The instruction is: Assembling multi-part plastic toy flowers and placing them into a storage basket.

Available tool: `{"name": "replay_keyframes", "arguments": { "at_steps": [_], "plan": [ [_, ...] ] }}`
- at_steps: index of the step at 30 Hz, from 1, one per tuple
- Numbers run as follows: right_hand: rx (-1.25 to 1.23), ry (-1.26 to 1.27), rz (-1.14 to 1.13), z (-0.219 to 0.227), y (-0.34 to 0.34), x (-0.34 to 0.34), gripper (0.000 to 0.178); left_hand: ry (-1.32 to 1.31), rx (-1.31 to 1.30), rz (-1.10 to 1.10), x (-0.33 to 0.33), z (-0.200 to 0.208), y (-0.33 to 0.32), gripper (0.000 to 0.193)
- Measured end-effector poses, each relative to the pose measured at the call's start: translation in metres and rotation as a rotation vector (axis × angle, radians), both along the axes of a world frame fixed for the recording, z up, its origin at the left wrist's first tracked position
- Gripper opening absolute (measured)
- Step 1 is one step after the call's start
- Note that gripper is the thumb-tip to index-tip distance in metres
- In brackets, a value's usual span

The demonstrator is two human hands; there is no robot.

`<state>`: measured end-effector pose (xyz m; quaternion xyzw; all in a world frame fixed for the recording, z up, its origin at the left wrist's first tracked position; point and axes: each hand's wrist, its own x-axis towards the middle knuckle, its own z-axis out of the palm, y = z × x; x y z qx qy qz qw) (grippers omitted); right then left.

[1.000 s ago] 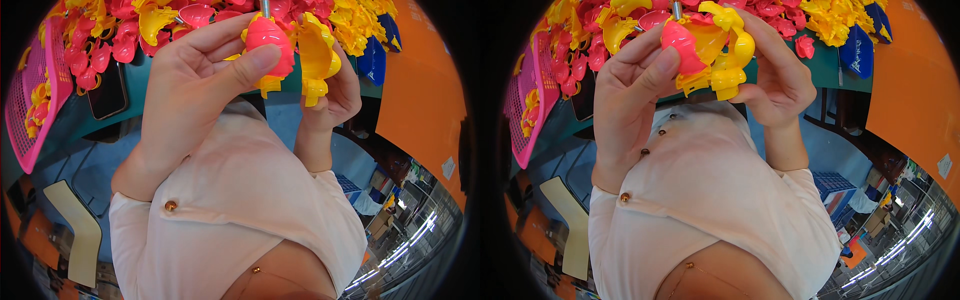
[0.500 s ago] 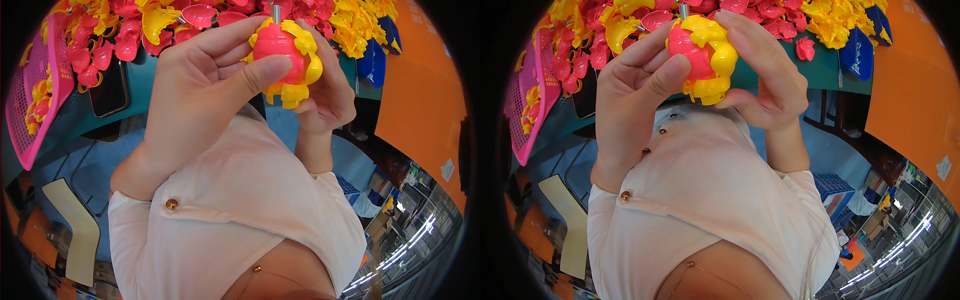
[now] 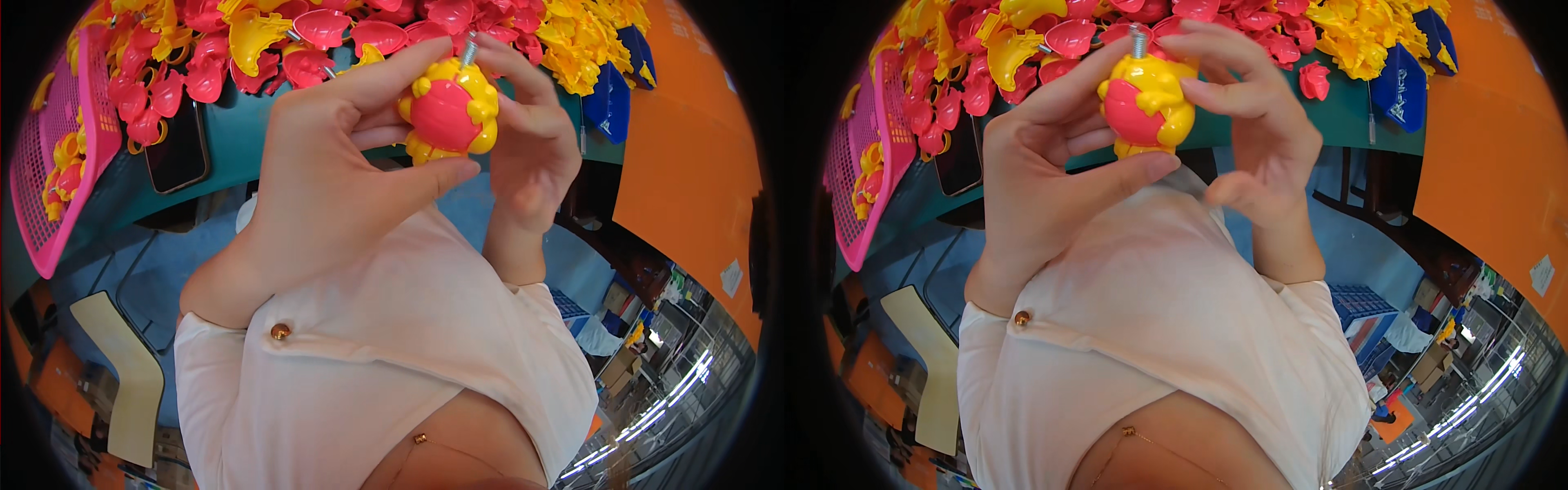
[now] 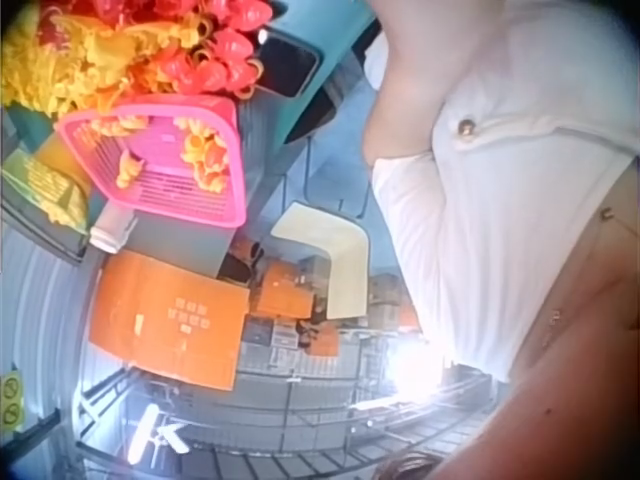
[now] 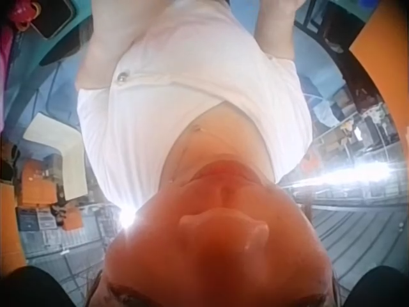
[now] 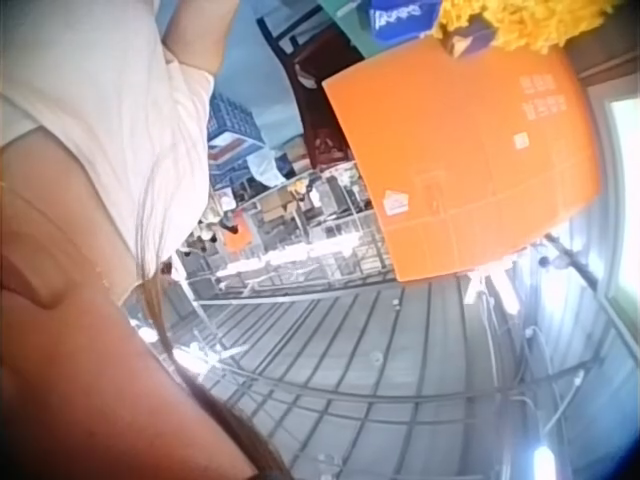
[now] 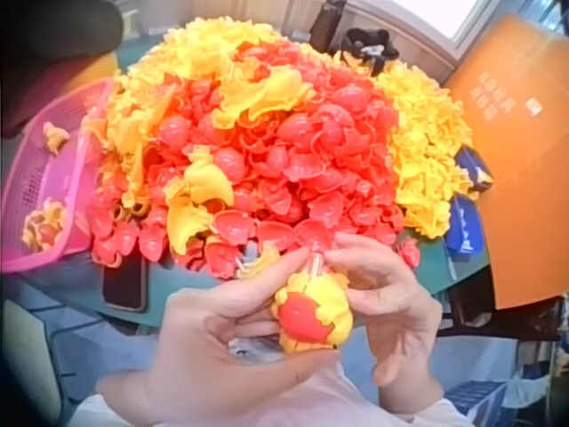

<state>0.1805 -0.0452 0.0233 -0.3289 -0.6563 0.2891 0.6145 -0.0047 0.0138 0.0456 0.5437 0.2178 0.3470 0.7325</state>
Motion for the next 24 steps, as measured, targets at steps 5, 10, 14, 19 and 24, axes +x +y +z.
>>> {"name": "replay_keyframes", "arguments": {
  "at_steps": [5,10,14,19,24],
  "plan": [
    [-0.424,0.203,-0.069,0.016,-0.012,-0.016,0.058,0.057,0.030,0.018,0.003,0.002,0.004,0.071],
    [-0.353,0.357,-0.111,0.008,-0.013,-0.020,0.062,0.089,-0.026,0.058,0.001,-0.004,0.006,0.060],
    [-0.385,0.556,-0.081,0.001,-0.009,-0.031,0.057,0.074,0.104,0.118,-0.004,-0.007,0.005,0.057],
    [-0.419,0.563,0.028,-0.005,-0.011,-0.020,0.052,0.057,0.113,0.066,-0.010,-0.004,0.006,0.053],
    [-0.361,0.740,-0.062,-0.016,-0.012,-0.034,0.056,-0.086,0.259,0.187,-0.009,-0.025,0.003,0.051]
  ]
}}
